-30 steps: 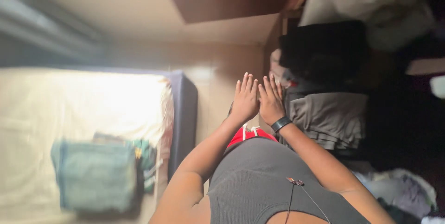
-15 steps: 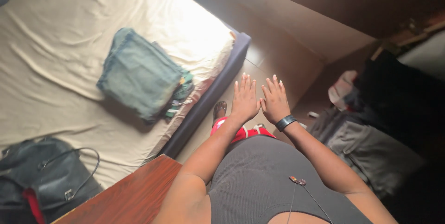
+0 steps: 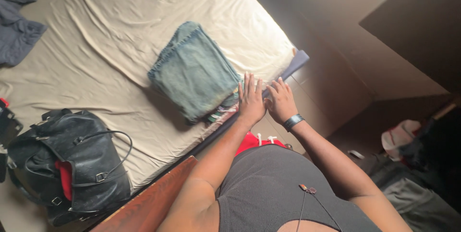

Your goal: The person opens a wardrobe door and puts folded clothes from the bed into the wardrobe by hand.

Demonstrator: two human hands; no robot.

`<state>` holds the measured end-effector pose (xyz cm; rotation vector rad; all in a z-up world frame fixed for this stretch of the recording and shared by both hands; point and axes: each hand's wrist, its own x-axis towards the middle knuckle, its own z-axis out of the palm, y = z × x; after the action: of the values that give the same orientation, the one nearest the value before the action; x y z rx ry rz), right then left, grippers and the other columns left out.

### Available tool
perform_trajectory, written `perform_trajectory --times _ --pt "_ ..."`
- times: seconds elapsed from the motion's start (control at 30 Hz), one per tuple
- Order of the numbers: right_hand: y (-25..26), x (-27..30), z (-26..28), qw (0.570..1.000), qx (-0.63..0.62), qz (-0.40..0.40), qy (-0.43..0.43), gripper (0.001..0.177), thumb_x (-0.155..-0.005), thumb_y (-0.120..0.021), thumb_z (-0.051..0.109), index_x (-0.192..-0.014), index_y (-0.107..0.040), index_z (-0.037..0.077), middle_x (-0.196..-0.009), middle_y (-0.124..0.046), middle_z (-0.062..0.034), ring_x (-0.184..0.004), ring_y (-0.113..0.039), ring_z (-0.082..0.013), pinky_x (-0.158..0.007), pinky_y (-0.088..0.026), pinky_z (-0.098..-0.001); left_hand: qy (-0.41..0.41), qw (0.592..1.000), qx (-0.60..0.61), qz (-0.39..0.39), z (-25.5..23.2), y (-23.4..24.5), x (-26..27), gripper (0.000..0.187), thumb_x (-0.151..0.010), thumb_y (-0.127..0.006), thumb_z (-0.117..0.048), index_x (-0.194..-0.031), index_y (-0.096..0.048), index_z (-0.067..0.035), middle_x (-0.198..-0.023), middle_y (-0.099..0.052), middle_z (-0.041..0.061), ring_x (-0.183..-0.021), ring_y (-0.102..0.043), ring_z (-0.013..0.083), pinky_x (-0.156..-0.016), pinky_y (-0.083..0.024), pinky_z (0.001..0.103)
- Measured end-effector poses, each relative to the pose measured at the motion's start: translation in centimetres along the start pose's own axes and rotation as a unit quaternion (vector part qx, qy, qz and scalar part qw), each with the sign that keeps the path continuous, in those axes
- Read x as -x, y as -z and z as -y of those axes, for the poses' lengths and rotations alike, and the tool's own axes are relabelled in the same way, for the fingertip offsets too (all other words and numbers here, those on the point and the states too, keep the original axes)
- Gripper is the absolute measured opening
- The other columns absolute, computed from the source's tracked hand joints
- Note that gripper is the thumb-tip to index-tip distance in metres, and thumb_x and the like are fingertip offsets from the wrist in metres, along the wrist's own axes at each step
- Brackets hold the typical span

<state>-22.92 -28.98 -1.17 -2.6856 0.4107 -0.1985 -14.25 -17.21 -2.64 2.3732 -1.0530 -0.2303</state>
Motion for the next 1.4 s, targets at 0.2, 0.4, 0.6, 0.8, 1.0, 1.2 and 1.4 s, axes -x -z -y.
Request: perform_trajectory --times 0.2,0.4,0.6,0.8,1.0,1.2,1.4 --pt "-5.8 -6.0 1.0 0.987 -0.129 0.089 -0.037 0.049 -0.088 -0.07 0.018 -0.133 -0.06 0.001 -0.13 -0.062 -0.0241 -0.119 -0.059 -0.0421 -0.102 -0.047 -0.046 0.069 0.995 -0.028 0.065 6.6 4.3 -2.3 0.095 -0.076 -0.08 -0.027 -0.155 -0.032 -0.009 -0.165 -0.009 0.025 -0.156 -0.002 0.0406 -0.124 -0.007 0.061" --pt "-11.5 -8.7 1.6 0.97 -0.156 0.169 -0.081 0.042 -0.094 -0.066 0.024 -0.13 -0.062 0.001 -0.12 -0.067 -0.0267 -0.11 -0.065 -0.0434 -0.096 -0.05 -0.0473 -0.002 0.994 -0.107 0.02 14.5 0.6 -2.0 0.086 -0.083 -0.069 -0.011 -0.161 -0.033 -0.014 -0.17 -0.014 0.019 -0.159 -0.009 0.0361 -0.125 -0.009 0.058" --pt "-12.6 -10.0 1.7 0.946 -0.214 0.162 -0.184 0.045 -0.094 -0.065 0.023 -0.135 -0.061 0.004 -0.111 -0.073 -0.0248 -0.104 -0.071 -0.0378 -0.092 -0.054 -0.043 -0.063 0.997 -0.051 -0.004 16.9 -0.5 -1.1 0.079 -0.083 -0.06 0.002 -0.157 -0.036 -0.004 -0.17 -0.015 0.022 -0.16 -0.009 0.0364 -0.127 -0.008 0.058" --pt "-11.3 -10.7 2.4 0.916 -0.291 0.134 -0.24 0.041 -0.096 -0.062 0.02 -0.133 -0.061 0.004 -0.101 -0.078 -0.0202 -0.094 -0.077 -0.0254 -0.086 -0.057 -0.0359 -0.076 0.996 0.036 0.024 17.6 0.7 -1.4 0.07 -0.082 -0.059 0.002 -0.15 -0.042 0.002 -0.167 -0.022 0.022 -0.158 -0.014 0.0349 -0.127 -0.008 0.059" --pt "-11.1 -11.3 2.6 0.833 -0.483 0.043 -0.266 0.039 -0.1 -0.063 0.017 -0.135 -0.054 0.002 -0.101 -0.071 -0.0193 -0.09 -0.074 -0.0248 -0.083 -0.059 -0.0378 -0.044 0.988 0.144 -0.035 17.6 1.7 -2.0 0.066 -0.087 -0.053 0.005 -0.152 -0.043 0.004 -0.165 -0.037 0.021 -0.158 -0.027 0.0331 -0.13 -0.008 0.057" --pt "-10.2 -11.0 2.8 0.713 -0.667 0.124 -0.177 0.072 -0.091 -0.073 0.012 -0.154 -0.04 0.0 -0.139 -0.057 -0.0216 -0.124 -0.064 -0.0307 -0.103 -0.053 -0.0421 0.029 0.936 0.334 -0.102 14.9 6.5 -5.0 0.066 -0.092 -0.05 0.002 -0.156 -0.037 0.004 -0.166 -0.036 0.021 -0.158 -0.026 0.0341 -0.13 -0.009 0.051" --pt "-8.7 -11.8 6.5 0.713 -0.664 0.215 -0.065 0.121 -0.072 -0.085 0.022 -0.165 -0.009 0.011 -0.164 -0.031 -0.0143 -0.148 -0.038 -0.0273 -0.116 -0.039 -0.0434 0.071 0.867 0.468 -0.154 12.3 7.4 -8.1 0.064 -0.094 -0.045 0.002 -0.157 -0.035 0.005 -0.167 -0.033 0.025 -0.159 -0.028 0.0344 -0.13 -0.021 0.041"
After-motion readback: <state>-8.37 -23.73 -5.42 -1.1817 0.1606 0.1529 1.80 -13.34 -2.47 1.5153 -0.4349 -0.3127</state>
